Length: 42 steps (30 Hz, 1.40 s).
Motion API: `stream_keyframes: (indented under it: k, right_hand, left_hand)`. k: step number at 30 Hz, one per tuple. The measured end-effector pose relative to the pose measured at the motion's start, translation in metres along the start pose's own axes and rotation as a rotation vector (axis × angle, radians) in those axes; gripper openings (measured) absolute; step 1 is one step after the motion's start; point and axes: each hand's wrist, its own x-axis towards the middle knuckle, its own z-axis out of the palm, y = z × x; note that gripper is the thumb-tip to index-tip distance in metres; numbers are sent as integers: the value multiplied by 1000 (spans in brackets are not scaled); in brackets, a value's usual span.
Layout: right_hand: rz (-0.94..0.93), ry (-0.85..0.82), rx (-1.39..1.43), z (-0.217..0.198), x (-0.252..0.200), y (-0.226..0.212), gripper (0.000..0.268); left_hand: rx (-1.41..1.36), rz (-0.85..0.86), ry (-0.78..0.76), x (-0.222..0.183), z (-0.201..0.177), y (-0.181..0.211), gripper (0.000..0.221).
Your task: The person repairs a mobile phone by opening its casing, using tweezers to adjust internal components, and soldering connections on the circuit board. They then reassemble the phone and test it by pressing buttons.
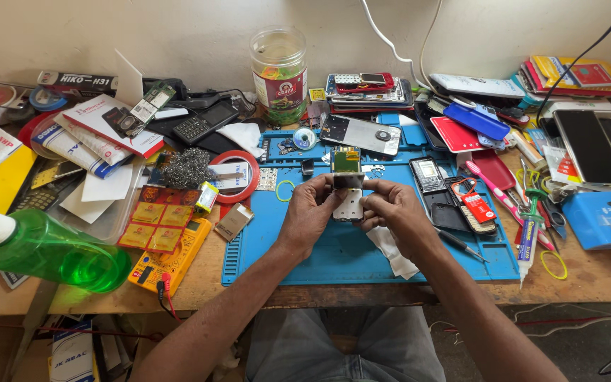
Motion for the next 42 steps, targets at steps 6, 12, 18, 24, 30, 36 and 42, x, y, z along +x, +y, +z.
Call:
stream_keyframes:
  k: [6, 12, 18, 24, 30, 36, 42]
  right_hand:
    - [5, -5, 15, 1, 2, -3, 39]
    - [25, -6, 13, -5, 16, -9, 35]
    - [12, -6, -1, -13, 48, -17, 36]
    - [-20, -19, -20, -13, 56, -12, 39]
    - [8, -34, -19, -19, 55, -6, 39]
    - [-2, -98, -62, -17, 48, -3, 37]
    - [-9, -166, -105, -5, 41, -8, 38]
  left_hand:
    - [123, -8, 8, 6, -1, 5, 19]
    - [16, -23, 38, 25, -3, -6, 16]
    - [58, 41, 42, 51, -7, -3, 13]
    - [57, 23, 15, 55, -12, -2, 17]
    - [-260, -79, -201, 44, -30, 8, 44]
    - [-75, -181, -8, 51, -32, 23, 66]
    - [10, -220, -26, 58, -42, 17, 90]
